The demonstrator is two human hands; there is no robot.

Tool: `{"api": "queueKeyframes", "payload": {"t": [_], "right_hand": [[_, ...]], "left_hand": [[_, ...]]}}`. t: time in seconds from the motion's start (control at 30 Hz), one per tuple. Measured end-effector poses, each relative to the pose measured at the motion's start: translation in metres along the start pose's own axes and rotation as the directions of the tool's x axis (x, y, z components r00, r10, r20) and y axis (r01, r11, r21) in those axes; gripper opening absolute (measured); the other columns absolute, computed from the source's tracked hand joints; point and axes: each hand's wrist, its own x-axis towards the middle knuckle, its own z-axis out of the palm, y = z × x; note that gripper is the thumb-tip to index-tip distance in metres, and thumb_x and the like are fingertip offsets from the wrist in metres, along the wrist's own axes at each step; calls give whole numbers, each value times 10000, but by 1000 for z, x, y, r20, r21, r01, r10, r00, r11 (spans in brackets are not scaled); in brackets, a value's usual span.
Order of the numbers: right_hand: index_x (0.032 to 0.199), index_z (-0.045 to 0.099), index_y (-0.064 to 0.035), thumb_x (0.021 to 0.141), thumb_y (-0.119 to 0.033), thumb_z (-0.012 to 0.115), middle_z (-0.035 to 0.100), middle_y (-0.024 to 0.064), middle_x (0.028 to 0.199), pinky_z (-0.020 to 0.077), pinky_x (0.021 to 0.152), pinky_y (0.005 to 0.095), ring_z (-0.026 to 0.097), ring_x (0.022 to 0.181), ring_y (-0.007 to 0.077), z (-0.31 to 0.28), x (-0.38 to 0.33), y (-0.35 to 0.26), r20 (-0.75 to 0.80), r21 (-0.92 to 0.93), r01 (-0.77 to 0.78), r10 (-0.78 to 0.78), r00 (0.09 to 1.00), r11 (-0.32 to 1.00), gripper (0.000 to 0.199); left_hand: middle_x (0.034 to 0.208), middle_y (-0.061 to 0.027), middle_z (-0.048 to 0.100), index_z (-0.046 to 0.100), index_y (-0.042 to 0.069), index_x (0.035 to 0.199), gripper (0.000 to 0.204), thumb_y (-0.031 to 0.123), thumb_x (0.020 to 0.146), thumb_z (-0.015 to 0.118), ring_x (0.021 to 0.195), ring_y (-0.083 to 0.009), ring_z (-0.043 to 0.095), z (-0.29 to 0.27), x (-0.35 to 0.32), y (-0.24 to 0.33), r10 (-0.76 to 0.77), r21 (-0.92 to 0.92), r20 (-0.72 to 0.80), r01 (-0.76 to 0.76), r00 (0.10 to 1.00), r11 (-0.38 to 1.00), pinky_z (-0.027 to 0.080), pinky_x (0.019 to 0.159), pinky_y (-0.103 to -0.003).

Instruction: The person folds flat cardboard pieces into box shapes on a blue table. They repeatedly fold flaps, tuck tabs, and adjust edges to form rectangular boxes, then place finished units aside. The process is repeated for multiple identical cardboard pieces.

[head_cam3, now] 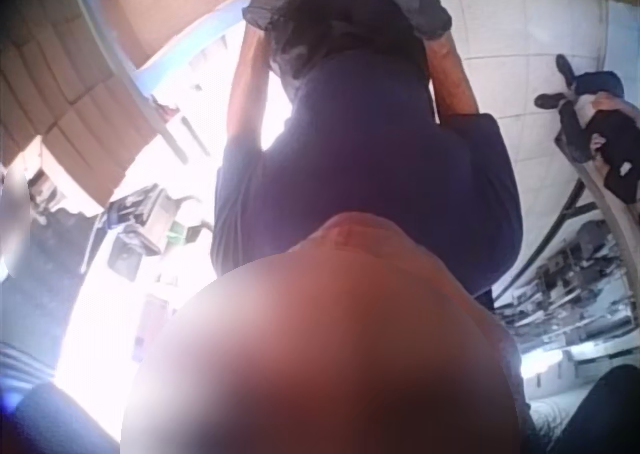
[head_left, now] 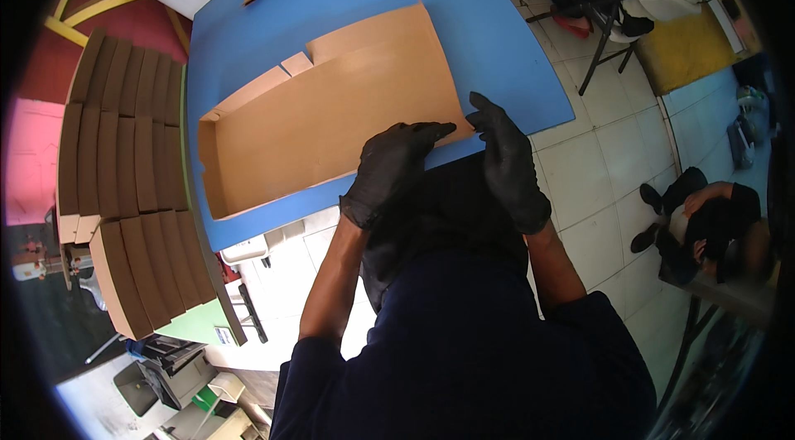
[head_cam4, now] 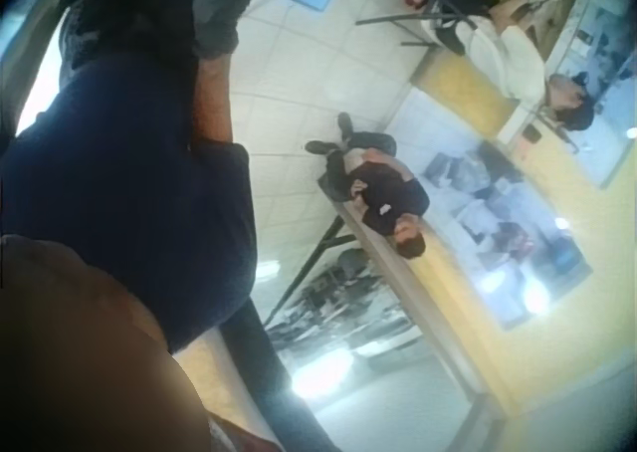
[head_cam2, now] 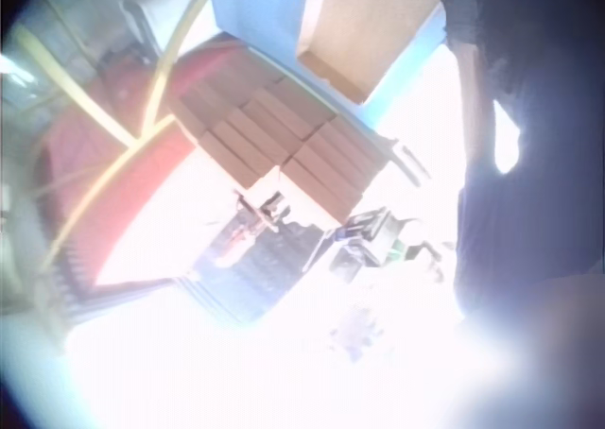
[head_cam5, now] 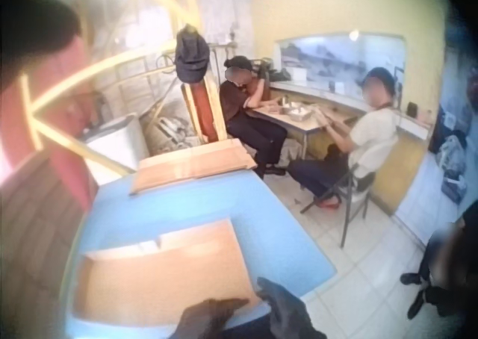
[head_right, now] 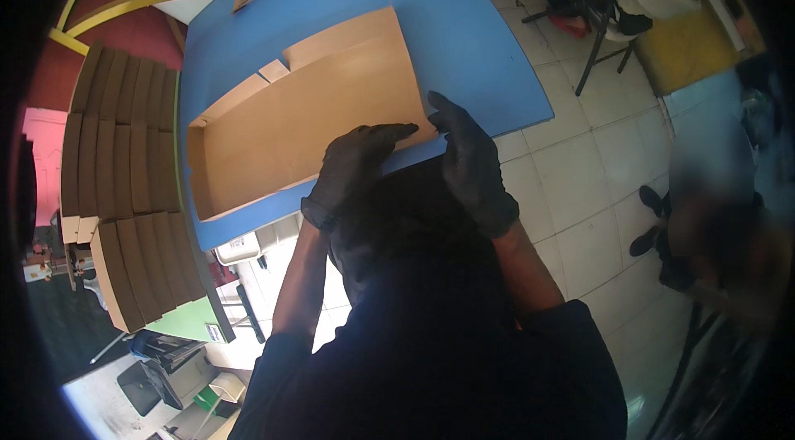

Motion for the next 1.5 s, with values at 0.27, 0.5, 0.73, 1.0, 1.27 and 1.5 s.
{"api": "queueKeyframes", "payload": {"t": [0.27,0.5,0.73,1.0,1.27,1.5], "right_hand": [[1412,566,-6,904,-166,779,672,68,942,506,728,297,607,795,127,2,-11,4,-67,-51,-426,422,904,903,573],[1356,603,6,939,-181,756,639,28,835,496,666,268,603,758,95,16,-13,12,-170,268,-403,455,874,875,482],[1351,565,18,913,-35,719,655,62,815,484,566,260,600,637,114,20,-20,12,-107,791,-386,729,676,474,467],[1303,562,40,874,-39,758,655,63,769,445,522,257,564,585,92,25,-14,12,-138,790,-387,752,644,476,479],[1296,582,16,884,-51,782,639,30,745,446,535,238,551,577,79,26,-14,16,-163,797,-339,719,676,500,463],[1300,587,4,889,-27,757,665,41,806,459,548,236,555,594,81,25,-12,17,-114,797,-367,716,689,480,445]], "left_hand": [[1002,-154,749,738,69,1175,284,109,955,563,928,-332,712,19,45,-1,107,-161,107,-89,988,983,540,847,-412],[973,-137,752,760,55,1066,332,340,911,690,878,-302,701,21,100,2,17,-168,492,75,870,983,529,832,-381],[875,-140,736,766,0,957,295,279,876,717,806,-255,675,28,122,-9,120,-287,480,25,869,958,515,774,-372],[818,-113,703,752,-32,959,279,236,897,706,773,-197,630,35,121,-16,-36,-285,487,198,873,938,504,757,-346],[870,-88,721,735,-65,1029,314,232,927,725,808,-176,634,36,118,-16,-153,-312,463,322,873,894,508,767,-335],[815,-85,689,727,-63,945,299,235,929,724,763,-162,604,33,116,-13,-102,-370,467,299,878,879,496,740,-331]]}}
